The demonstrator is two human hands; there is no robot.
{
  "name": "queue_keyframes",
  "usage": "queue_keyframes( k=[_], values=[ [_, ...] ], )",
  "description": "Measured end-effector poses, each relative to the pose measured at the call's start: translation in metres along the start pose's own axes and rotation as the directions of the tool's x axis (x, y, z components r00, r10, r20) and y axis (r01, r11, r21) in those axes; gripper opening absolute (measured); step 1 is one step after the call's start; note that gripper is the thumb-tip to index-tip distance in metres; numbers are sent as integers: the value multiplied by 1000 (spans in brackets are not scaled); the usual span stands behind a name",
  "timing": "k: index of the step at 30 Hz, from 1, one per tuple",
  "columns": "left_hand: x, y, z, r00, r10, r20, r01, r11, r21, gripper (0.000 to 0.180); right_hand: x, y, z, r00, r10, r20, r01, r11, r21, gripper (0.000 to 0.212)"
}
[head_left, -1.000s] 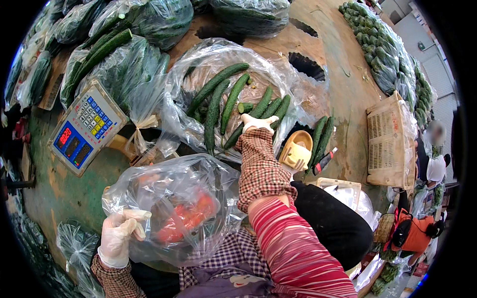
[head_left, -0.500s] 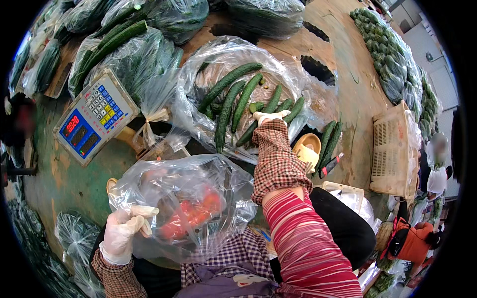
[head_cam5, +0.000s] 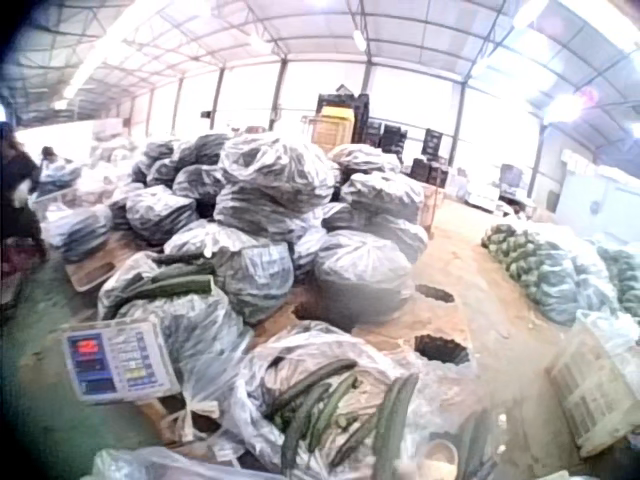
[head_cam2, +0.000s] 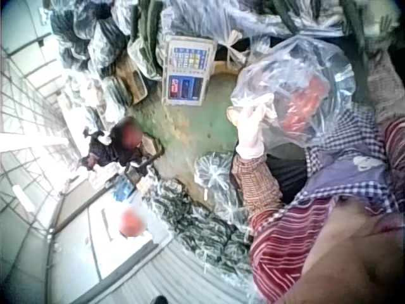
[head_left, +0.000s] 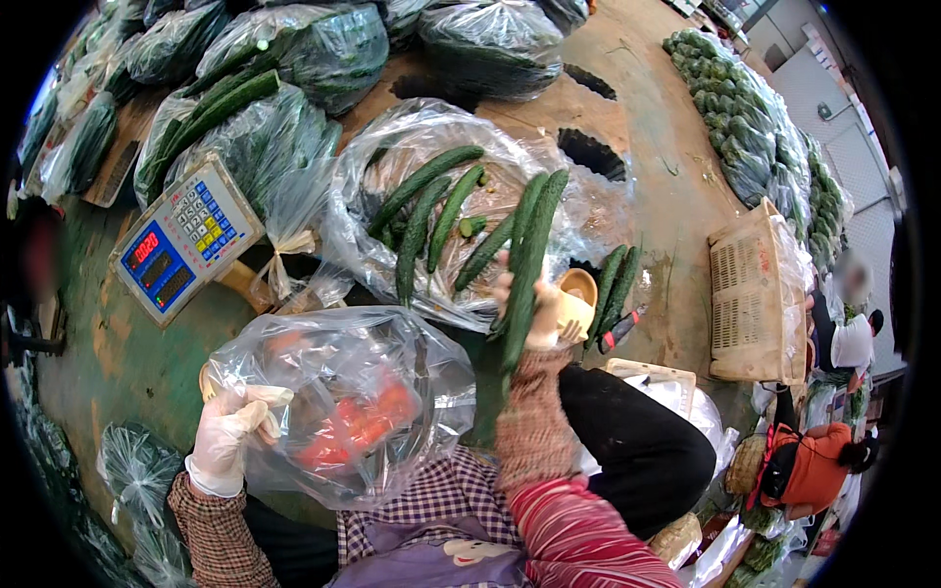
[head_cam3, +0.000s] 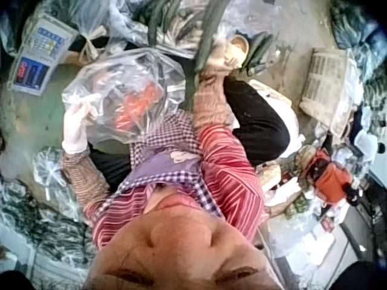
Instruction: The person sorts cucumbers by selecting them from a pile, placing them into a plastic bag, weighing the bag on a digital scale, and tying the bag closed.
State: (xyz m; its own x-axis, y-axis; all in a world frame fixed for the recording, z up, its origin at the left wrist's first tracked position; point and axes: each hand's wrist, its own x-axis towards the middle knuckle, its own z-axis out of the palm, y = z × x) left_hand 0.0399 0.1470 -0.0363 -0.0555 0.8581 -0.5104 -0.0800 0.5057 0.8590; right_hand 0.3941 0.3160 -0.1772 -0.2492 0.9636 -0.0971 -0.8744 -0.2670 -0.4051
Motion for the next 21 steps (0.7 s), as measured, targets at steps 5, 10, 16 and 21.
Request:
queue_keyframes(
  k=[5, 10, 16, 21],
  values=[
    [9, -8, 8, 997, 39, 73, -39, 999, 3, 30, -28, 34, 78, 984, 135, 118, -80, 921, -381, 52],
    [2, -4, 1, 999, 48, 18, -48, 999, -24, 29, -31, 70, 111, 901, 204, 383, 36, 844, -536, 48],
    [-7, -2, -7, 999, 40, 18, -35, 979, -200, 32, -47, 108, 134, 823, 301, 481, 26, 827, -561, 53],
    [-19, -3, -14, 998, 50, 27, -38, 940, -338, 38, -52, 136, 140, 778, 340, 529, 1, 841, -541, 57]
  ],
)
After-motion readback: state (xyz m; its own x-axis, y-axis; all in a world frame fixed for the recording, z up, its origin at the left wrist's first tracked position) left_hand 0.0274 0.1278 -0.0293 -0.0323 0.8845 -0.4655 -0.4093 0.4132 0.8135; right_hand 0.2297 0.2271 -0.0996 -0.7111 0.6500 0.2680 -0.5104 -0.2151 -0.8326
